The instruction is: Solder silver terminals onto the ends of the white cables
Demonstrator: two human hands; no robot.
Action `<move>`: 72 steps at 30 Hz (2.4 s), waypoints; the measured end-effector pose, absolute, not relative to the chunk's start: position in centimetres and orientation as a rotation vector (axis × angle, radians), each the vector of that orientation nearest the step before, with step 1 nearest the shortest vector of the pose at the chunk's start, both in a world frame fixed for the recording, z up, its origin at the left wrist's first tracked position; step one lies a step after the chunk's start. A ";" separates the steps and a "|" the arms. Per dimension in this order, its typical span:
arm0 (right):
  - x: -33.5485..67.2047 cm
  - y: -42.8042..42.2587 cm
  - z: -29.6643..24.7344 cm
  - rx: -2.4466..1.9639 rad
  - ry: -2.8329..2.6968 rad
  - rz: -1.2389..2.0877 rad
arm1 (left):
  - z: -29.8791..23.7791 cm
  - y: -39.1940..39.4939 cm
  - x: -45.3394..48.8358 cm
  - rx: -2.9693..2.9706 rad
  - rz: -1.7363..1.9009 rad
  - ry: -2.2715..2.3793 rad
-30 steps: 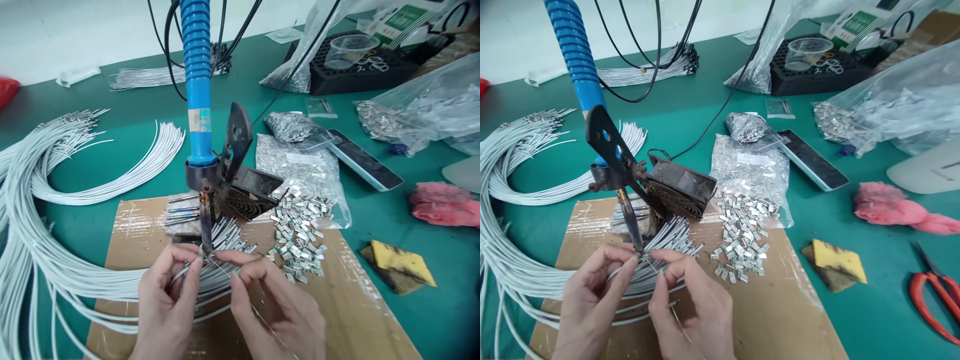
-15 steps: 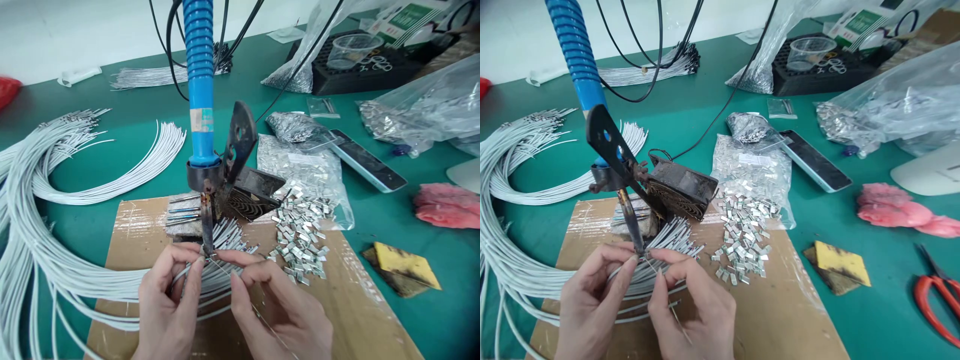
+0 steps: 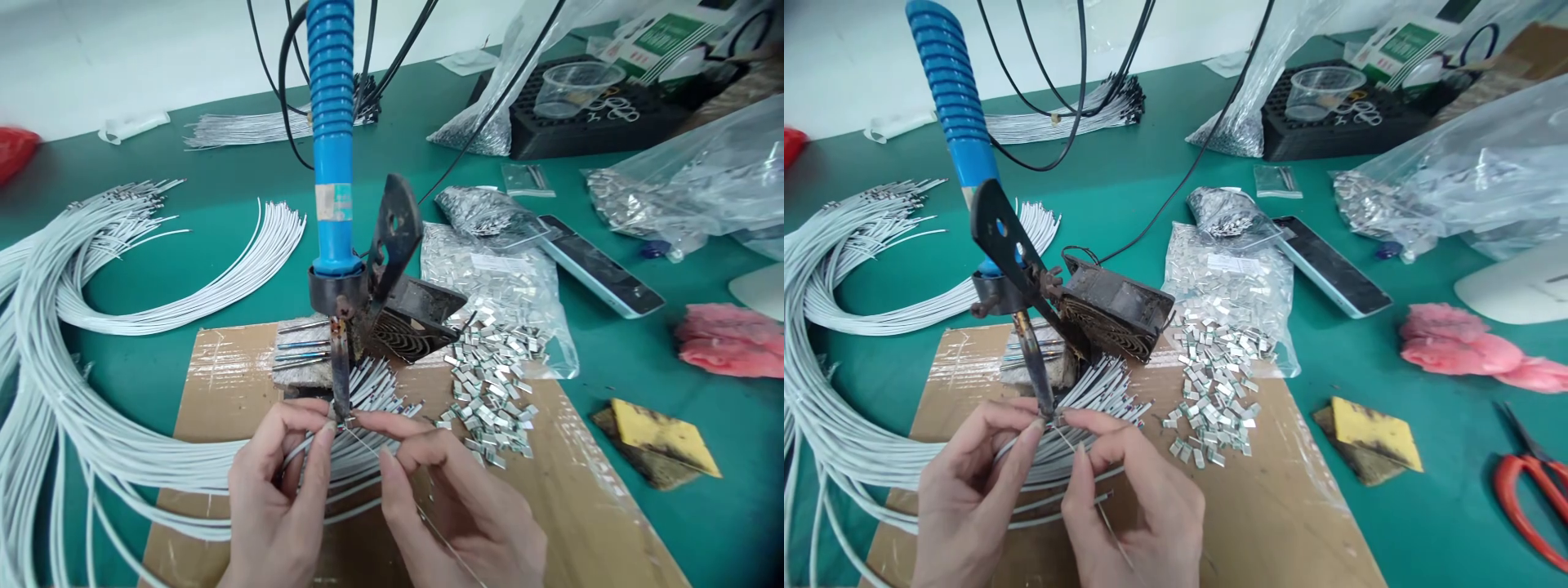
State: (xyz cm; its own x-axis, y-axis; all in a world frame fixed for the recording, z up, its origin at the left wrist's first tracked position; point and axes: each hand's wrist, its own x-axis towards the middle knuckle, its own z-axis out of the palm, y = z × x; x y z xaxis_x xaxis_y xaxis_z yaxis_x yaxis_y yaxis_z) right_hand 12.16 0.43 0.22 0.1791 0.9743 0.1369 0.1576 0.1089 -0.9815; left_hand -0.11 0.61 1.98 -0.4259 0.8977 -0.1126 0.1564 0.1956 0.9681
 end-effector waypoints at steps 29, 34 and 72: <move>12.4 0.9 0.7 -1.372 -1.340 0.802 | 2.3 1.1 0.1 0.744 1.335 1.588; 12.5 0.9 0.9 -1.398 -1.358 0.800 | 2.4 1.0 0.1 0.739 1.316 1.574; 12.0 0.7 0.4 -1.331 -1.347 0.845 | 1.5 0.9 -1.8 0.858 1.153 1.572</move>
